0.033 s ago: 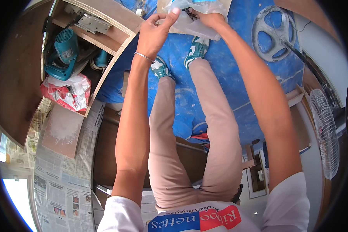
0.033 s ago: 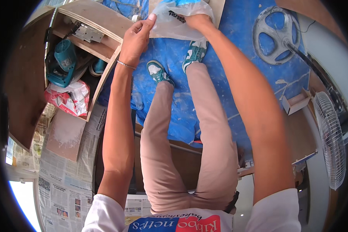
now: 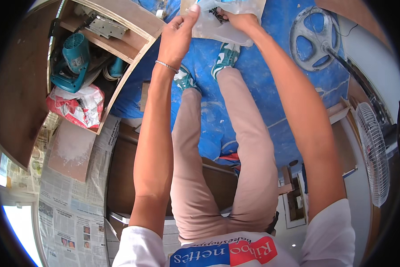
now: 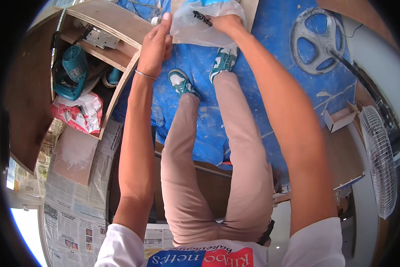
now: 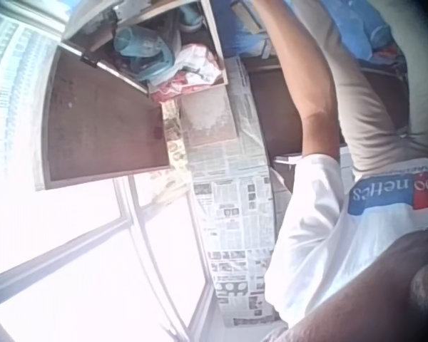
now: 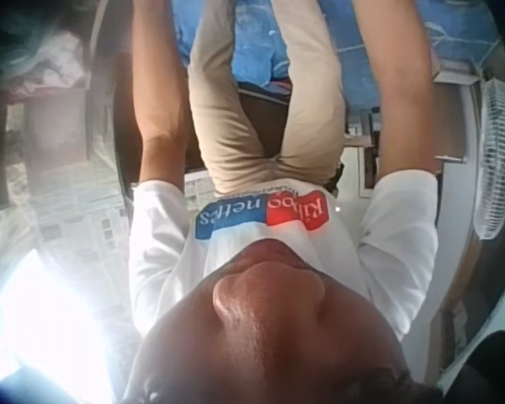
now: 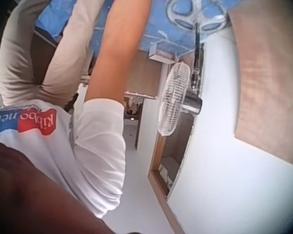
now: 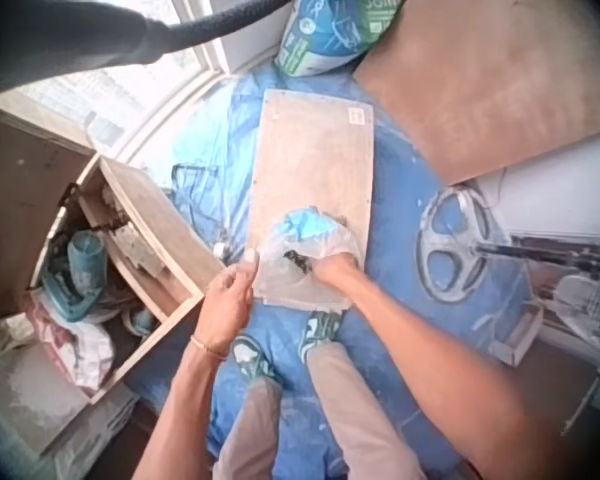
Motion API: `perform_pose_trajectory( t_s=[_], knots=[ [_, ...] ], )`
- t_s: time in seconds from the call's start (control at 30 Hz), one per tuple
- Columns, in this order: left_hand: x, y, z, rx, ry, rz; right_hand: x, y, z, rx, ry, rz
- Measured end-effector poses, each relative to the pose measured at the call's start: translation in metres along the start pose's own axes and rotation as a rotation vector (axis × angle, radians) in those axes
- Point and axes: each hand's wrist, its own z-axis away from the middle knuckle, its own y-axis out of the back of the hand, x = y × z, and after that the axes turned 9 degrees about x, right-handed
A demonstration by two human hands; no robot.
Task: The person measures and marks a curved wooden edge strip using a square and pencil, then cuts it with pliers. They retrieve a circular saw from a toolbox and later position the cut edge strip onto a large wooden board while another person hammers it into place.
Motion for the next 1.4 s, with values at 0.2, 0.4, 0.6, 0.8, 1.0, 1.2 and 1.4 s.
perform_pose_trajectory(
  t_s=[0.2, 0.4, 0.6, 0.8, 1.0, 1.2, 1.4],
  knots=[
    [-0.02, 0.004, 0.018, 0.075, 0.215, 0.268, -0.04, 0.011, 0.036, 0.055, -0.231, -0.734],
    [-0.013, 0.011, 0.042, -0.008, 0.244, 0.463, -0.04, 0.02, 0.066, 0.291, -0.234, -0.778],
    [0.012, -0.01, 0.054, -0.074, 0.205, 0.48, -0.108, 0.076, 0.144, 0.307, -0.1, -0.724],
    [-0.012, -0.014, 0.037, -0.325, 0.321, 0.467, -0.123, 0.074, 0.159, 0.468, 0.037, -0.452],
    [-0.017, -0.014, 0.018, 0.133, 0.001, -0.152, -0.039, 0.019, 0.063, 0.206, 0.289, -0.017],
    [-0.016, -0.024, -0.017, 0.084, -0.269, -0.626, -0.015, -0.017, -0.006, 0.124, 0.159, 0.233],
    [-0.032, -0.012, -0.008, 0.064, -0.153, -0.504, 0.01, -0.039, 0.011, 0.297, 0.351, 0.363]
  ],
)
